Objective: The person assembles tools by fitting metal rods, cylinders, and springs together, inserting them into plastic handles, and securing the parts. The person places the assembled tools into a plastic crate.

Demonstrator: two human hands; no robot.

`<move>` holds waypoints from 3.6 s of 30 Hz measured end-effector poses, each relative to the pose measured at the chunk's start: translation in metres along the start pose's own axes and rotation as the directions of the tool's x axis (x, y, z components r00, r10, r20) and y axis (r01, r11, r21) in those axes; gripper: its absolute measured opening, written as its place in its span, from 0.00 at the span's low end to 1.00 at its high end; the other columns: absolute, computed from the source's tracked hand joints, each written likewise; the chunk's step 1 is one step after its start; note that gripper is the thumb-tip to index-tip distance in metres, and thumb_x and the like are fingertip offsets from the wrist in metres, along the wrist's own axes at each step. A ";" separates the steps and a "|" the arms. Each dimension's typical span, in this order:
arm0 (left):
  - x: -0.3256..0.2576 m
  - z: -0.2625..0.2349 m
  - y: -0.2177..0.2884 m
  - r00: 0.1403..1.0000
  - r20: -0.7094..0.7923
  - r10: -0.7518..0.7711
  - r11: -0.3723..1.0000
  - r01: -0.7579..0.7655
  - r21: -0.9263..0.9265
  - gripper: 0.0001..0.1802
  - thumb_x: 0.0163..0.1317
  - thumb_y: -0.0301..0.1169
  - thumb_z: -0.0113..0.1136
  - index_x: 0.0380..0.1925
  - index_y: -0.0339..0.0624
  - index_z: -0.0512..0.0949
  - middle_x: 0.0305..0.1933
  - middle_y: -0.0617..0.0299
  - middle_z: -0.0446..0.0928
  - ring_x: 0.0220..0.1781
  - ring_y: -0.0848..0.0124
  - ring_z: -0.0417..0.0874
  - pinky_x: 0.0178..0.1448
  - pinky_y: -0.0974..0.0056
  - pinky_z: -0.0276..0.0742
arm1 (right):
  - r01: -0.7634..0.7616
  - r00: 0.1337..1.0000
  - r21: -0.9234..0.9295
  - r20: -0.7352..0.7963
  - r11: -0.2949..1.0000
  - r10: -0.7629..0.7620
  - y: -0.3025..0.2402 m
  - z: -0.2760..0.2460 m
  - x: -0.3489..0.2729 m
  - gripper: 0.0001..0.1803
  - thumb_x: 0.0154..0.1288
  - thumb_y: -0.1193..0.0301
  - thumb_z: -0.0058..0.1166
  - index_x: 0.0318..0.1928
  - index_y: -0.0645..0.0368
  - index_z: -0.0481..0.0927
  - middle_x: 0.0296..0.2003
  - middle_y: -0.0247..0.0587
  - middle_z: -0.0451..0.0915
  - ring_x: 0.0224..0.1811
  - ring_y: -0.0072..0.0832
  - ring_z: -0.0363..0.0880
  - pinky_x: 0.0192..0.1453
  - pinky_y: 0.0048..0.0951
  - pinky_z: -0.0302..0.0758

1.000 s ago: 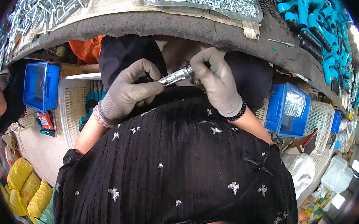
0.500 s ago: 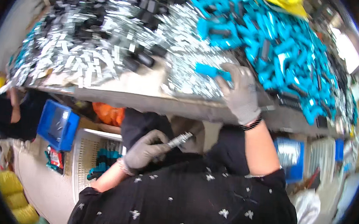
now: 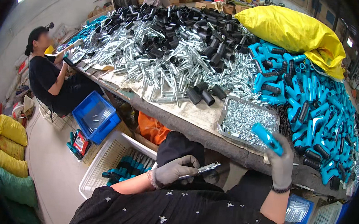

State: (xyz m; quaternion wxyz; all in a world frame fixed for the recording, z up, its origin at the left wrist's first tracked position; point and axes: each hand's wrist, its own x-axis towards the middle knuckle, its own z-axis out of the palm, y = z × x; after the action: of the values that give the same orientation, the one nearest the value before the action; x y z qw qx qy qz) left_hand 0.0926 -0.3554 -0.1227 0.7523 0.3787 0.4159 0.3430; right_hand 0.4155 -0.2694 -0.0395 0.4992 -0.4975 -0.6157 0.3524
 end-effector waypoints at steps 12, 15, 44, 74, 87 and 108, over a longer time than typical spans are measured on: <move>0.005 0.011 0.015 0.996 -0.034 -0.077 0.995 0.079 0.061 0.06 0.65 0.31 0.60 0.37 0.43 0.74 0.27 0.64 0.76 0.22 0.76 0.77 0.25 0.72 0.69 | -0.363 0.911 0.073 0.235 0.929 0.337 0.046 -0.013 -0.063 0.09 0.63 0.75 0.56 0.44 0.60 0.80 0.30 0.35 0.78 0.25 0.16 0.73 0.27 0.20 0.68; 0.015 0.016 0.014 0.994 0.018 -0.112 0.991 0.110 0.082 0.06 0.63 0.29 0.58 0.37 0.42 0.73 0.26 0.64 0.75 0.21 0.77 0.76 0.24 0.73 0.66 | -0.452 0.880 0.230 0.272 0.862 0.389 0.063 -0.013 -0.070 0.09 0.65 0.72 0.60 0.44 0.59 0.82 0.31 0.31 0.81 0.28 0.13 0.76 0.30 0.17 0.71; 0.041 0.028 0.004 0.986 -0.033 -0.163 0.922 0.164 0.351 0.29 0.76 0.52 0.49 0.62 0.40 0.67 0.27 0.65 0.75 0.19 0.79 0.74 0.22 0.72 0.68 | -0.415 0.830 0.307 0.513 0.857 0.218 0.073 0.053 -0.084 0.07 0.73 0.70 0.57 0.45 0.59 0.76 0.34 0.33 0.80 0.29 0.14 0.78 0.33 0.20 0.78; 0.038 0.011 0.018 0.994 0.026 -0.108 0.969 0.111 -0.222 0.22 0.74 0.49 0.53 0.54 0.42 0.74 0.30 0.65 0.75 0.16 0.82 0.66 0.18 0.76 0.59 | 0.527 0.828 -0.199 0.339 0.826 -0.446 0.035 0.098 -0.003 0.05 0.57 0.73 0.62 0.34 0.58 0.80 0.52 0.49 0.78 0.58 0.48 0.75 0.61 0.44 0.70; 0.035 0.016 0.007 0.993 0.071 -0.098 0.977 0.109 -0.184 0.25 0.75 0.46 0.51 0.60 0.39 0.70 0.31 0.63 0.75 0.16 0.80 0.68 0.18 0.75 0.60 | 0.730 0.684 -0.334 0.364 0.597 -0.632 0.039 0.103 -0.025 0.08 0.53 0.73 0.64 0.33 0.56 0.77 0.50 0.40 0.77 0.58 0.43 0.74 0.61 0.46 0.69; 0.021 0.020 0.004 0.988 0.136 -0.068 0.998 0.065 0.023 0.32 0.68 0.43 0.60 0.67 0.37 0.68 0.35 0.65 0.77 0.27 0.80 0.73 0.31 0.73 0.68 | 0.121 0.828 0.102 0.538 0.987 -0.157 0.042 0.083 -0.050 0.08 0.59 0.74 0.67 0.39 0.56 0.82 0.47 0.40 0.71 0.53 0.32 0.73 0.60 0.32 0.70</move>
State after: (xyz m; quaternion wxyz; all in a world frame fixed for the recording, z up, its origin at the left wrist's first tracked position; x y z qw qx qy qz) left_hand 0.1183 -0.3418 -0.1198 0.7864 0.3943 0.3790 0.2871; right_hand 0.3461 -0.3022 -0.1128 0.3438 -0.3147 -0.7549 0.4613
